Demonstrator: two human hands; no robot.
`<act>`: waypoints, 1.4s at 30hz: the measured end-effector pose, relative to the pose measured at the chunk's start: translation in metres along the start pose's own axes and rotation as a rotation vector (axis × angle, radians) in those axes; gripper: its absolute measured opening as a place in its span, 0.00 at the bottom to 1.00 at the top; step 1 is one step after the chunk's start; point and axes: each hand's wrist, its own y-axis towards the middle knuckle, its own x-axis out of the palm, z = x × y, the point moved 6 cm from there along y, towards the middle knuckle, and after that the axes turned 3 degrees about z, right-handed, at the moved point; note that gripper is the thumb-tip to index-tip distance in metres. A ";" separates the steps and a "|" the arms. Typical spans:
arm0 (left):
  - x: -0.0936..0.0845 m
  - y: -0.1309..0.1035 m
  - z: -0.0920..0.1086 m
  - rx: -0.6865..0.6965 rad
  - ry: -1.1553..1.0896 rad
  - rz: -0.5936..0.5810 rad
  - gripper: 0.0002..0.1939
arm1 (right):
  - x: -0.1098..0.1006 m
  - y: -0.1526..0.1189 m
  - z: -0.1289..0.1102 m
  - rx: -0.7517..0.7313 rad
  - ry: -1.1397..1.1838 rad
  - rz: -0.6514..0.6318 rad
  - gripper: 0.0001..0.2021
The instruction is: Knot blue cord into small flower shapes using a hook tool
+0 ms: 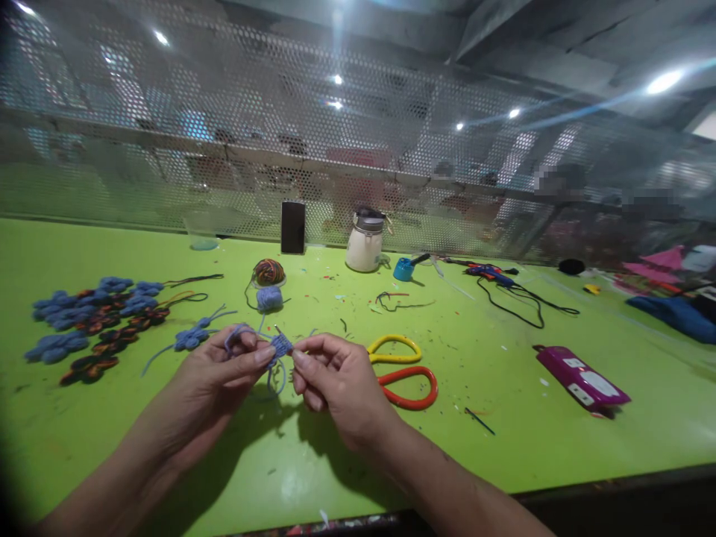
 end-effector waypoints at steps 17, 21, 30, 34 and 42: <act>0.006 0.001 0.004 0.043 0.209 -0.138 0.49 | -0.008 0.004 -0.003 0.036 -0.021 -0.068 0.17; 0.004 0.001 0.004 0.016 0.242 -0.126 0.48 | -0.009 0.004 -0.001 0.074 0.026 -0.129 0.17; 0.006 0.001 0.002 -0.091 0.209 -0.161 0.49 | -0.009 0.003 -0.009 0.118 -0.058 -0.211 0.17; 0.008 0.000 0.001 -0.152 0.150 -0.180 0.49 | -0.010 0.002 -0.013 0.110 -0.075 -0.281 0.17; 0.009 -0.002 0.002 -0.162 0.165 -0.209 0.48 | -0.008 0.002 -0.017 0.129 -0.098 -0.297 0.14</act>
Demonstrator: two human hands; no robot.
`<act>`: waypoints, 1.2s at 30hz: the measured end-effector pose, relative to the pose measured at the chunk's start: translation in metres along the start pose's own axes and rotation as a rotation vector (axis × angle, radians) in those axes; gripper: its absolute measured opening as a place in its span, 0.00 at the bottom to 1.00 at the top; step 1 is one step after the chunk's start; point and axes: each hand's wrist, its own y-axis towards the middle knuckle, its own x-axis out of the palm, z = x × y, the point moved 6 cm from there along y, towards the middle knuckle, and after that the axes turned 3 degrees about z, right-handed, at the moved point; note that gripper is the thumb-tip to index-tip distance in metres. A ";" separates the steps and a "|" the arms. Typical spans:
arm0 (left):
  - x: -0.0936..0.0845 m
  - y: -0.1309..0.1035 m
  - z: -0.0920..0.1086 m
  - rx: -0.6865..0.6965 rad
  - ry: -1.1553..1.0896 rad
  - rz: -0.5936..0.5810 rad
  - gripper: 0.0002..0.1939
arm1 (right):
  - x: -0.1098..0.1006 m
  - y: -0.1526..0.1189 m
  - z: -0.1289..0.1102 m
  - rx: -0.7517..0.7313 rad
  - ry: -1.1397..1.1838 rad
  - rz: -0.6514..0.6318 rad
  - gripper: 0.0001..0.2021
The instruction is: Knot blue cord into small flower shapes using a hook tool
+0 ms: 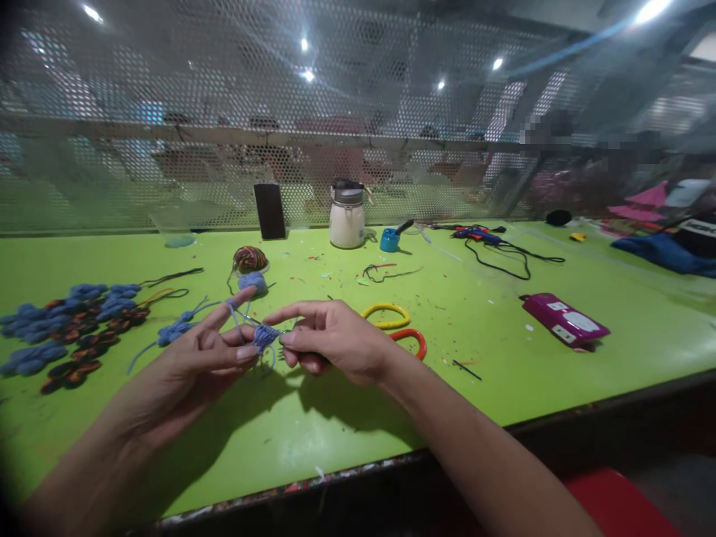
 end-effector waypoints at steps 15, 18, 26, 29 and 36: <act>-0.002 0.002 -0.001 0.001 0.010 -0.024 0.47 | 0.003 0.000 0.001 0.083 0.085 -0.035 0.12; -0.001 0.001 -0.001 -0.006 0.020 -0.031 0.48 | 0.003 0.001 0.001 0.082 0.095 -0.048 0.12; 0.000 0.002 0.003 0.145 0.139 0.000 0.49 | 0.001 0.000 0.001 0.042 0.043 0.001 0.12; 0.000 0.003 0.003 0.156 0.148 0.005 0.48 | 0.001 0.001 0.000 0.024 -0.006 0.017 0.11; 0.002 0.002 0.002 0.140 0.154 0.020 0.48 | 0.001 0.002 -0.002 0.005 -0.139 0.050 0.08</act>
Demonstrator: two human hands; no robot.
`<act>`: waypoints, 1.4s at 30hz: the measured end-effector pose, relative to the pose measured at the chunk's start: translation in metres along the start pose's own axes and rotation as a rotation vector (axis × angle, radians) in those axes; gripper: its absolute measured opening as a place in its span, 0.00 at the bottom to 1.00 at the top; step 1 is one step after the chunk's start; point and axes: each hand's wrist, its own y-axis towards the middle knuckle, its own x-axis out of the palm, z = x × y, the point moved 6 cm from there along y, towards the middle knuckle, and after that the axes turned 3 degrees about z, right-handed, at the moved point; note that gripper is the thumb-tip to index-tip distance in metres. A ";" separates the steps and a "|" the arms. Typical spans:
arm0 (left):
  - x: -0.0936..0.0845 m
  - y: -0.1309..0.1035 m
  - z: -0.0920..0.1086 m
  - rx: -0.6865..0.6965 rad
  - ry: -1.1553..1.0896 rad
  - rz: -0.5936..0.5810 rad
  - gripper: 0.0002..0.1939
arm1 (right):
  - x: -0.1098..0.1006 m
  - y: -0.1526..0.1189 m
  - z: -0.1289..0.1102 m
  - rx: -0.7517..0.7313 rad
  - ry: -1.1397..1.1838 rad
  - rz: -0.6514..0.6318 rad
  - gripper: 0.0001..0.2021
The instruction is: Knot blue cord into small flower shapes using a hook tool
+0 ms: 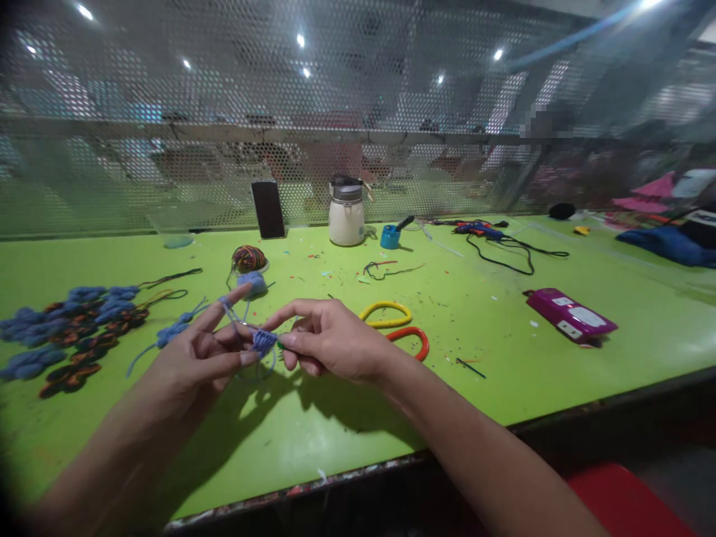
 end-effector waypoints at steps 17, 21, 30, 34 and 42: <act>-0.006 0.002 0.000 0.054 0.038 0.068 0.44 | 0.002 0.000 0.000 0.023 0.019 -0.003 0.11; -0.008 0.003 -0.001 0.072 0.036 0.076 0.44 | 0.001 -0.001 0.002 0.040 0.027 -0.001 0.12; -0.006 0.002 -0.002 0.042 0.038 0.063 0.45 | -0.002 0.000 0.002 0.051 0.016 -0.022 0.13; -0.006 0.002 -0.003 0.015 0.026 0.052 0.47 | -0.001 0.001 0.004 0.049 0.029 -0.033 0.14; -0.005 0.001 -0.004 -0.034 0.012 0.015 0.47 | -0.002 0.001 0.003 0.038 0.044 -0.042 0.13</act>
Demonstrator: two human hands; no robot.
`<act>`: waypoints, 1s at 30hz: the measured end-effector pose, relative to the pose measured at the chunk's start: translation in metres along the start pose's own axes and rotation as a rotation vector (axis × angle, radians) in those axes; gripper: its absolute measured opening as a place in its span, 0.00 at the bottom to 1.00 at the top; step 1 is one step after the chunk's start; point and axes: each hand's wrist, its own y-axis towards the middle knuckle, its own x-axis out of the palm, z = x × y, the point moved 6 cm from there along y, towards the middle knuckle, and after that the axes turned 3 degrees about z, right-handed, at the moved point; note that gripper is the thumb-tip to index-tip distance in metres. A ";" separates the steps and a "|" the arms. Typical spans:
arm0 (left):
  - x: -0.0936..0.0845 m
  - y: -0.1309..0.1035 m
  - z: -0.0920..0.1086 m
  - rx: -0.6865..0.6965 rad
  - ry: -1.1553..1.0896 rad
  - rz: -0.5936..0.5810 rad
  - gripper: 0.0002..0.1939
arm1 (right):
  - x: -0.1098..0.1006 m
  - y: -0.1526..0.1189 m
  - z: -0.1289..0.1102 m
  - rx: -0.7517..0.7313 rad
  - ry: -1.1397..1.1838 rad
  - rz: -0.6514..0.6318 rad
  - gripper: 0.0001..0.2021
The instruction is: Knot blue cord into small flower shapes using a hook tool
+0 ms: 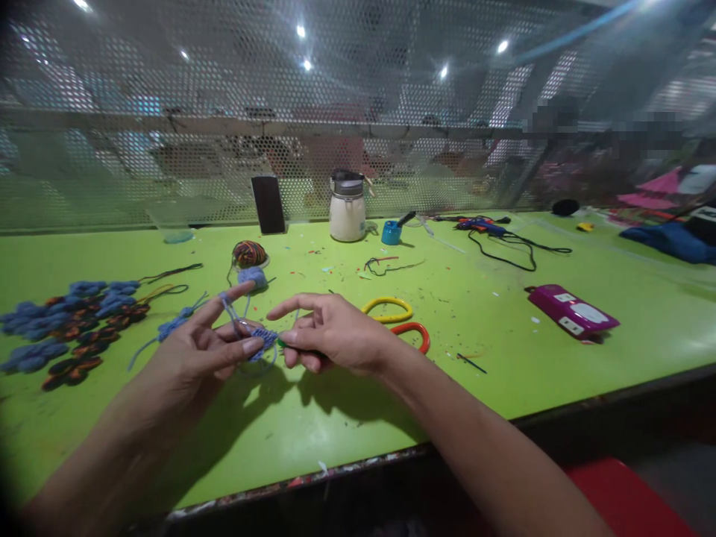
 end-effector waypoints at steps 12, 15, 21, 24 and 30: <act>0.001 0.001 0.001 -0.003 -0.005 -0.007 0.45 | 0.001 0.000 0.000 0.011 0.006 0.005 0.12; 0.001 0.000 0.001 -0.005 0.008 -0.007 0.44 | 0.001 0.000 -0.001 0.018 -0.011 0.017 0.13; -0.001 0.002 0.001 0.007 0.007 -0.014 0.43 | 0.002 -0.001 -0.001 0.024 -0.009 0.019 0.13; -0.003 0.004 0.000 0.017 0.012 -0.019 0.43 | 0.002 -0.001 -0.001 0.021 -0.018 0.016 0.14; -0.002 0.001 0.006 0.138 0.137 -0.025 0.46 | 0.001 0.000 0.000 -0.020 -0.033 -0.027 0.12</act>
